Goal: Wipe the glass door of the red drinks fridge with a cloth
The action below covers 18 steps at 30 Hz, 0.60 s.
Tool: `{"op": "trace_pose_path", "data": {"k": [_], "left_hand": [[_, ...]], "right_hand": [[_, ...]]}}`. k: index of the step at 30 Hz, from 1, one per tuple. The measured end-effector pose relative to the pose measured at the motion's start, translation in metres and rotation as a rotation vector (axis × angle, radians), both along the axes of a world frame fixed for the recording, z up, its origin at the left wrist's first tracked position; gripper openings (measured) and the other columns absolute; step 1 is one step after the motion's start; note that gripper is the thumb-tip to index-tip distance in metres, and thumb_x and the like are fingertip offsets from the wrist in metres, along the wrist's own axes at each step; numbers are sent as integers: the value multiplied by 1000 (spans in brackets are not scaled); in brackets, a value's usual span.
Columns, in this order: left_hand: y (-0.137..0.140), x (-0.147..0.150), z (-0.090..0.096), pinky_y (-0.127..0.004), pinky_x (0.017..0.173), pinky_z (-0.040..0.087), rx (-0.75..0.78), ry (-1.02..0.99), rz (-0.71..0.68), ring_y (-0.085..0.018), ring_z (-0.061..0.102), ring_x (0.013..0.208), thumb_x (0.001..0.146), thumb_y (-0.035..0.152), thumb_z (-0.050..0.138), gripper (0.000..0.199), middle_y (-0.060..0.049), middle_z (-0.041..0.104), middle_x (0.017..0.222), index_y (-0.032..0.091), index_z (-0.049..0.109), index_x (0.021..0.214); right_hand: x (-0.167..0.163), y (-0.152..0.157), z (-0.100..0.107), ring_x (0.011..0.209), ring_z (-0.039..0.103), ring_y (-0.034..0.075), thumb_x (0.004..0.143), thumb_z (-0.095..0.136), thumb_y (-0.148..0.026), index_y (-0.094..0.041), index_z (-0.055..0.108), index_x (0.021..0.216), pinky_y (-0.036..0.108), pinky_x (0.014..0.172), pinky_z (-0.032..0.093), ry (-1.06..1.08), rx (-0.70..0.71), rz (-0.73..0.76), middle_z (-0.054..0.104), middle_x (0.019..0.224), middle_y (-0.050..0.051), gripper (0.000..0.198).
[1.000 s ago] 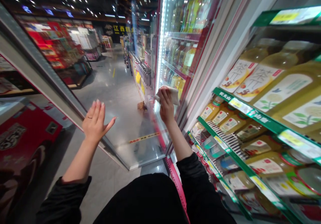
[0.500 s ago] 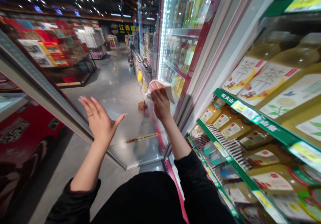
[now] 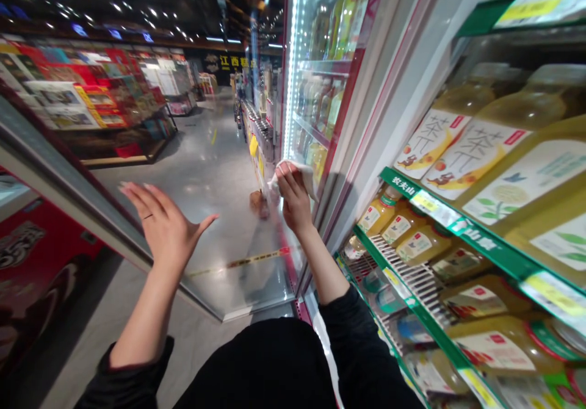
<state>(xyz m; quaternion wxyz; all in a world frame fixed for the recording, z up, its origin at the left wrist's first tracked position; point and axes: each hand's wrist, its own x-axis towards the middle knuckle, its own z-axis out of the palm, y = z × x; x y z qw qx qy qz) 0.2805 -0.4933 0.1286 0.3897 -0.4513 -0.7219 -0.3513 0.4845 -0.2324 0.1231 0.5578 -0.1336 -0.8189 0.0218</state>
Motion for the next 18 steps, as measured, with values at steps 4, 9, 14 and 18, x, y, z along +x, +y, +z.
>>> {"op": "trace_pose_path", "data": {"k": [4,9,14,18], "left_hand": [[-1,1,2,-87,136,9,-9,4,16,-59,-14,170,83,70,90,152,-39,-16,183,5,-6,181],[-1,3,5,-86,137,7,-43,-34,43,-60,-14,169,82,74,88,154,-41,-15,181,0,-5,180],[-3,6,7,-77,143,3,-5,-86,11,-62,-9,168,86,89,74,146,-32,-12,186,-3,10,179],[-5,12,13,-74,144,-2,7,-162,-13,-60,-12,169,86,91,72,143,-31,-11,187,-4,16,178]], "right_hand": [[15,16,-16,170,41,26,104,35,-6,-40,41,177,60,142,36,85,-50,-53,55,176,-4,80],[15,34,11,175,29,29,89,37,0,-36,36,179,66,145,22,209,-166,-89,50,180,-2,97],[18,31,10,172,37,25,94,37,-2,-36,51,173,57,146,26,78,-70,1,60,172,-2,86],[27,39,-19,170,43,26,97,38,-7,-32,53,171,60,144,29,152,-81,-76,58,174,1,79]]}}
